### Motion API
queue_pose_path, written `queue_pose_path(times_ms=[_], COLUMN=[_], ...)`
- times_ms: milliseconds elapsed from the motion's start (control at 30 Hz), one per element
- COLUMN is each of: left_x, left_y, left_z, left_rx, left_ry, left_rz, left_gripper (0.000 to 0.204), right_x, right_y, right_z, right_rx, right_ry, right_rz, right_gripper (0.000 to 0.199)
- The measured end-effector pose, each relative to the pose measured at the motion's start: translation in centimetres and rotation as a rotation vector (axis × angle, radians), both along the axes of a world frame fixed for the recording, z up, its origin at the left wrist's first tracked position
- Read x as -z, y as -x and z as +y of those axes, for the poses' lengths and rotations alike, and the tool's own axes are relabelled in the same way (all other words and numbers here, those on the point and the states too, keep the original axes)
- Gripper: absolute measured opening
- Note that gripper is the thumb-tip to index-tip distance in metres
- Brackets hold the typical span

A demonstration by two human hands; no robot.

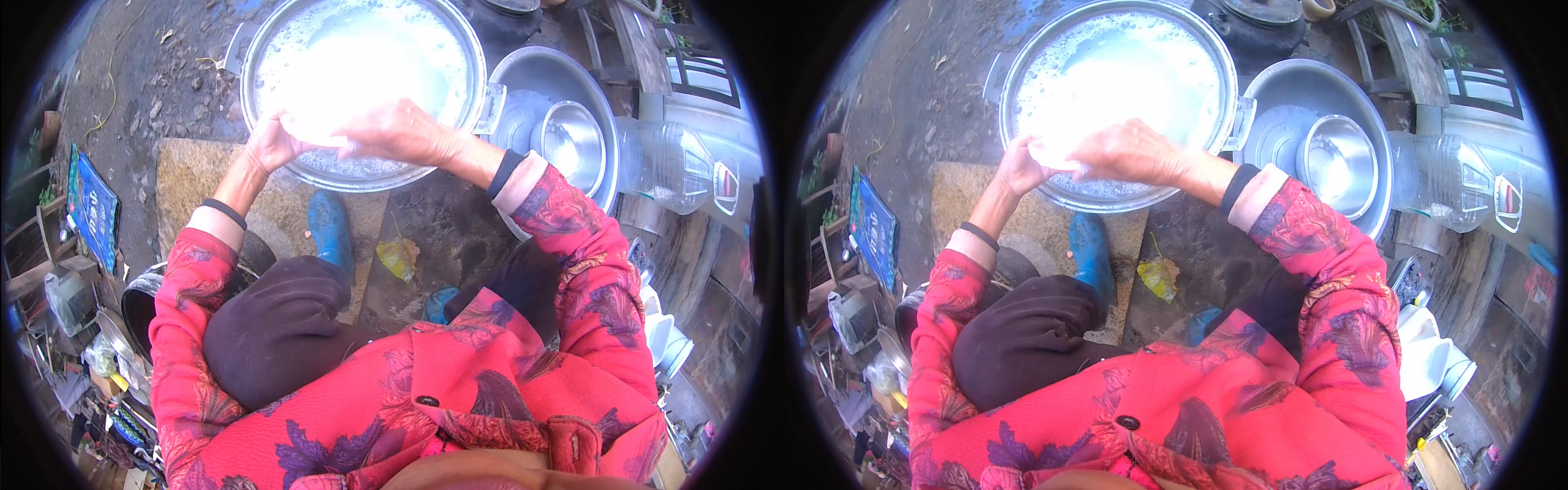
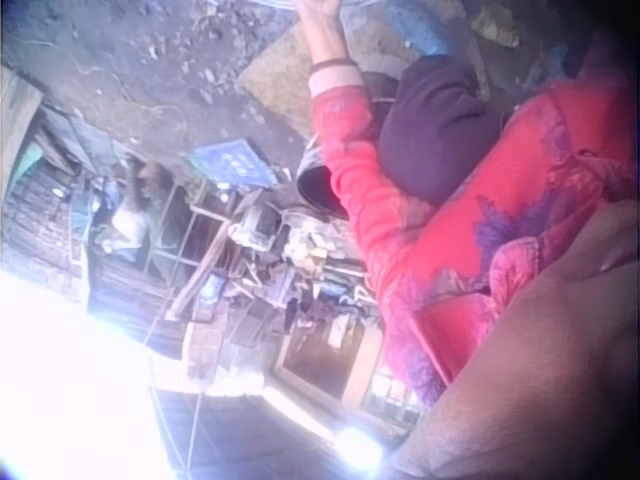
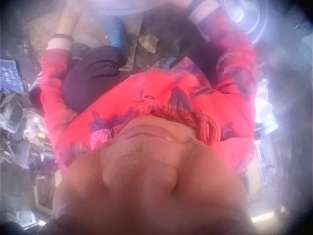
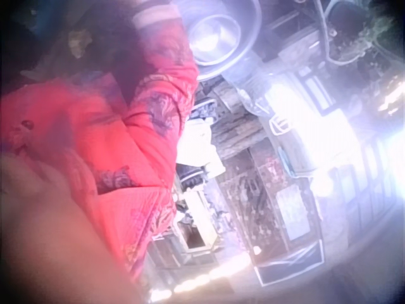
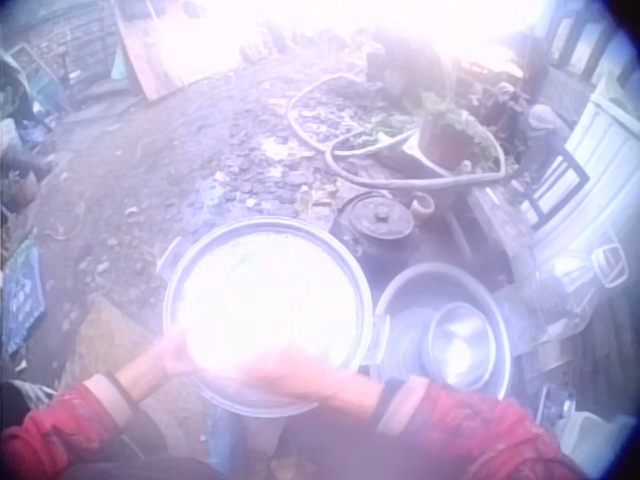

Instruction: The person washes dishes outdoors using a bucket of water and a sponge. They scrub a metal bowl, a plate, and a plastic container, rinsing each item in the bucket before placing it aside.

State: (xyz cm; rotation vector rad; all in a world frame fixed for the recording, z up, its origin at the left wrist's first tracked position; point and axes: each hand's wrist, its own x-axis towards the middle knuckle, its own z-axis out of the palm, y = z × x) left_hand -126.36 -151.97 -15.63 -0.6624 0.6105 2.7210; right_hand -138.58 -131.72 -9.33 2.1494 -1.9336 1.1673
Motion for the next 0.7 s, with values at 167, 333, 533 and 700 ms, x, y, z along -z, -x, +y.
queue_pose_path(times_ms=[167,333,533,700], left_x=[1.2,1.9,1.1,0.7], left_y=[0.3,0.6,0.6,1.1], left_z=[1.0,2.1,3.9,4.3], left_rx=[-0.136,-0.235,-0.191,-0.234], left_ry=[0.263,0.298,0.345,0.426], left_rz=[-0.117,-0.096,-0.084,-0.072], left_gripper=[0.041,0.044,0.050,0.059], right_x=[-0.7,0.9,5.9,5.9], right_y=[3.7,4.8,1.4,-3.2], right_z=[-1.5,0.4,-1.3,-2.7], right_rx=[0.096,0.451,0.472,0.236], right_ry=[-0.007,-0.095,-0.307,-0.260], right_rz=[-0.541,-0.178,-0.196,-0.933], right_gripper=[0.028,0.043,0.033,0.028])
